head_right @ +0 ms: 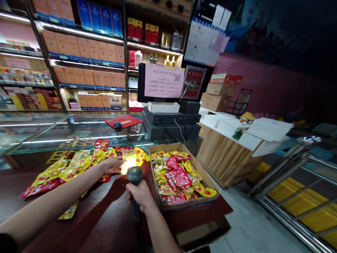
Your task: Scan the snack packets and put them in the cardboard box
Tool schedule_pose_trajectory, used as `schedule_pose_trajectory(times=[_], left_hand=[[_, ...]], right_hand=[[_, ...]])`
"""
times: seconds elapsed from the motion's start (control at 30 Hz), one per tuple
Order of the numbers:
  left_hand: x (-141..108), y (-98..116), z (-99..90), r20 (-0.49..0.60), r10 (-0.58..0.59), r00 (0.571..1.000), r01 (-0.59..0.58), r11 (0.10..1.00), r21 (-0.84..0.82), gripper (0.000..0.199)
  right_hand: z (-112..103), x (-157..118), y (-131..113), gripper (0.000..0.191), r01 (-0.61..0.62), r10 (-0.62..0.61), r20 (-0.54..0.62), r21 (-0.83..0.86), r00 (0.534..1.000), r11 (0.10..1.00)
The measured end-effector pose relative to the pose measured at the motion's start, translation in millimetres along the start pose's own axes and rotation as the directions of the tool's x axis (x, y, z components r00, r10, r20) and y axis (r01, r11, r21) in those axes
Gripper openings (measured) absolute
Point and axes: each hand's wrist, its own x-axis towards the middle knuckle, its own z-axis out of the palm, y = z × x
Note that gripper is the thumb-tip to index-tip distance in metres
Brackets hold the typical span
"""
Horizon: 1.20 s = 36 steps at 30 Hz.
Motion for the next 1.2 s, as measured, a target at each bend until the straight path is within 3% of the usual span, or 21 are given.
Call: schedule_pose_trajectory(times=[0.1, 0.27, 0.4, 0.53, 0.67, 0.8, 0.93, 1.03, 1.1, 1.2], left_hand=[[-4, 1, 1.6, 0.04, -0.007, 0.999, 0.007, 1.0, 0.004, 0.042], [-19, 6, 14.0, 0.071, -0.063, 0.995, 0.063, 0.998, 0.01, 0.048], [-27, 15, 29.7, 0.241, -0.135, 0.961, 0.146, 0.989, -0.027, 0.042], [-26, 32, 46.8, 0.377, -0.161, 0.912, 0.188, 0.981, -0.037, 0.053], [-13, 60, 74.3, 0.419, -0.182, 0.89, 0.202, 0.979, -0.005, 0.061], [8, 89, 116.7, 0.47, -0.168, 0.866, 0.171, 0.985, 0.035, 0.064], [30, 112, 162.2, 0.467, -0.124, 0.876, 0.105, 0.992, 0.067, 0.068], [43, 121, 184.1, 0.379, -0.098, 0.92, 0.053, 0.99, 0.127, 0.07], [48, 123, 188.3, 0.32, -0.09, 0.943, 0.041, 0.987, 0.157, 0.07], [49, 121, 179.3, 0.285, -0.092, 0.954, 0.043, 0.984, 0.172, 0.069]], right_hand=[[-1, 1, 1, 0.015, 0.017, -0.017, -0.028, 0.003, 0.999, 1.0], [-11, 6, -12, 0.02, 0.208, -0.191, -0.211, 0.059, 0.959, 0.976], [-26, 16, -33, 0.024, 0.111, -0.069, -0.196, 0.215, 0.978, 0.97], [-47, 25, -53, 0.026, 0.059, -0.012, -0.146, 0.32, 0.989, 0.946], [-70, 28, -75, 0.019, 0.052, -0.001, -0.146, 0.346, 0.989, 0.937], [-98, 28, -101, 0.013, 0.127, -0.054, -0.216, 0.345, 0.975, 0.93], [-128, 21, -128, 0.012, 0.229, -0.137, -0.308, 0.288, 0.941, 0.93], [-147, 11, -140, 0.012, 0.262, -0.145, -0.376, 0.281, 0.915, 0.923], [-155, 7, -143, 0.015, 0.284, -0.15, -0.411, 0.287, 0.899, 0.915], [-159, 7, -138, 0.018, 0.291, -0.152, -0.434, 0.274, 0.888, 0.917]])
